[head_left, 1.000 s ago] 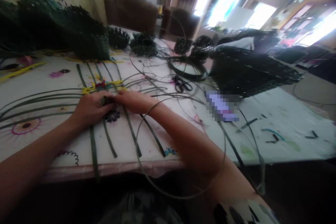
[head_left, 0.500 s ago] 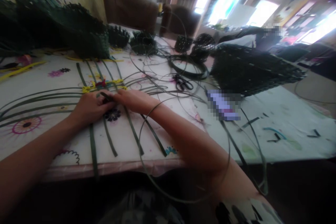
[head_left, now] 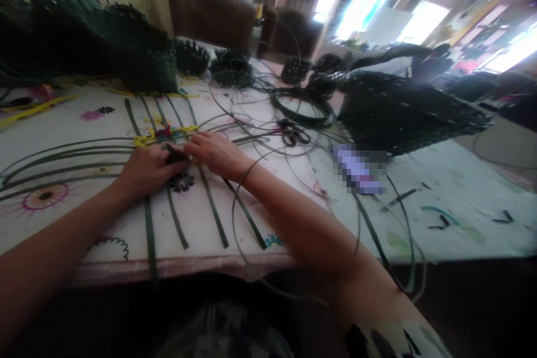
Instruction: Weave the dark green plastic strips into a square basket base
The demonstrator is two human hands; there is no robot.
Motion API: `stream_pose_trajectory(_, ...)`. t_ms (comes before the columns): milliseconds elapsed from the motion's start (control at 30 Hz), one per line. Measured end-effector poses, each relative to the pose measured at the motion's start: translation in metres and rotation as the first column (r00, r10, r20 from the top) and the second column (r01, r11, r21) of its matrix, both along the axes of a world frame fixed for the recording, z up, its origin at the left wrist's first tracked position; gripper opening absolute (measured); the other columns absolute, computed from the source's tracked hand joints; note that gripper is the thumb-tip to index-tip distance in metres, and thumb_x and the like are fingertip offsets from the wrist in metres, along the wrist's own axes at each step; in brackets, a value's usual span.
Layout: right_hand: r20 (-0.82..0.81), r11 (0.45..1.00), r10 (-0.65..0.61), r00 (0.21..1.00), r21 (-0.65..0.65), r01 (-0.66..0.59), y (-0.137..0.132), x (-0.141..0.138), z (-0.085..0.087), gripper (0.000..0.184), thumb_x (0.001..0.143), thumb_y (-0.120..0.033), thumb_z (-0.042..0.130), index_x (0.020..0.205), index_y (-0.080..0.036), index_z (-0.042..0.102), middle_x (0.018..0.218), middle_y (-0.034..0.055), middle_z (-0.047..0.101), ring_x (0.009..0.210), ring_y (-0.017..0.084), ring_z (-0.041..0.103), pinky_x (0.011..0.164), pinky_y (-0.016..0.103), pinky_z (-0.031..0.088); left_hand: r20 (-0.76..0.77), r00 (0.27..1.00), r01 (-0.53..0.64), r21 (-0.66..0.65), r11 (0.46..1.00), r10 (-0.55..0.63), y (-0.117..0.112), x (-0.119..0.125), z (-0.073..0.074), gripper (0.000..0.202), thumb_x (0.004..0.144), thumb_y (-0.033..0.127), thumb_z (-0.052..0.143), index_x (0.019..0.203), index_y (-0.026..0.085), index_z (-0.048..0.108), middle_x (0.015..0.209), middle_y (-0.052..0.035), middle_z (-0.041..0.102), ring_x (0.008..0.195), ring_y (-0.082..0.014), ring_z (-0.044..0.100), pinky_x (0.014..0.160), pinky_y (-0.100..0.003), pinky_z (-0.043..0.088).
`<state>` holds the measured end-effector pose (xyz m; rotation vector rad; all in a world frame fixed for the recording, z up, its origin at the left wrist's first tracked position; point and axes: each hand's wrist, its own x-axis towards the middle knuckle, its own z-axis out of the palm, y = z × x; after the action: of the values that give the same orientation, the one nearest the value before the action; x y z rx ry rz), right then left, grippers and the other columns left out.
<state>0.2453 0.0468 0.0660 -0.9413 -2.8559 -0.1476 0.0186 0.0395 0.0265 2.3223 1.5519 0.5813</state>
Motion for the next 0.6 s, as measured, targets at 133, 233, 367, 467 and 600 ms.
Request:
stream_pose_trajectory(133, -0.005, 0.983, -0.142, 0.99, -0.118, 0.14, 0.002, 0.001, -0.005, 0.037, 0.114, -0.014, 0.043, 0.144, -0.02, 0.063, 0.128, 0.0116, 0.075, 0.109, 0.026, 0.07, 0.086, 0.035, 0.05, 0.011, 1.0, 0.015, 0.01, 1.0, -0.015, -0.003, 0.003, 0.003, 0.049, 0.088, 0.058, 0.059, 0.107, 0.02, 0.082, 0.118, -0.0108, 0.084, 0.112, -0.0331, 0.075, 0.103, -0.043, 0.054)
stream_pose_trajectory(233, -0.022, 0.965, -0.219, 0.975, -0.149, 0.214, 0.006, -0.003, -0.013, 0.032, 0.111, -0.014, 0.049, 0.14, -0.021, 0.062, 0.121, 0.0111, 0.079, 0.107, 0.027, 0.073, 0.085, 0.034, 0.05, -0.007, 0.999, 0.051, 0.053, 0.997, -0.051, -0.005, 0.006, 0.004, 0.044, 0.088, 0.054, 0.059, 0.107, 0.02, 0.081, 0.115, -0.0096, 0.084, 0.105, -0.0307, 0.075, 0.098, -0.042, 0.055)
stream_pose_trajectory(367, -0.067, 0.944, -0.285, 0.956, -0.193, 0.268, 0.01, -0.009, -0.022, 0.03, 0.107, -0.018, 0.056, 0.137, -0.02, 0.061, 0.116, 0.013, 0.081, 0.106, 0.029, 0.074, 0.084, 0.034, 0.051, -0.073, 0.997, 0.034, 0.121, 0.992, -0.026, -0.005, 0.007, 0.0, 0.044, 0.087, 0.053, 0.054, 0.103, 0.022, 0.081, 0.11, -0.0122, 0.083, 0.1, -0.0333, 0.075, 0.088, -0.042, 0.052)
stream_pose_trajectory(467, -0.062, 0.927, -0.319, 0.946, -0.23, 0.297, 0.01, -0.009, -0.021, 0.028, 0.11, -0.021, 0.051, 0.135, -0.019, 0.063, 0.119, 0.0147, 0.081, 0.107, 0.03, 0.074, 0.083, 0.034, 0.051, -0.11, 0.994, 0.037, 0.124, 0.992, -0.024, -0.003, 0.008, -0.003, 0.039, 0.09, 0.056, 0.054, 0.096, 0.026, 0.079, 0.103, -0.0109, 0.08, 0.096, -0.0329, 0.074, 0.082, -0.041, 0.049)
stream_pose_trajectory(600, -0.052, 0.94, -0.27, 0.962, -0.232, 0.251, 0.011, 0.001, -0.014, 0.028, 0.113, -0.022, 0.046, 0.131, -0.017, 0.066, 0.119, 0.0144, 0.08, 0.105, 0.029, 0.073, 0.084, 0.035, 0.049, -0.195, 0.981, 0.022, 0.13, 0.991, 0.003, 0.001, 0.009, -0.007, 0.038, 0.093, 0.056, 0.052, 0.093, 0.025, 0.074, 0.102, -0.0131, 0.077, 0.092, -0.0353, 0.071, 0.075, -0.042, 0.045)
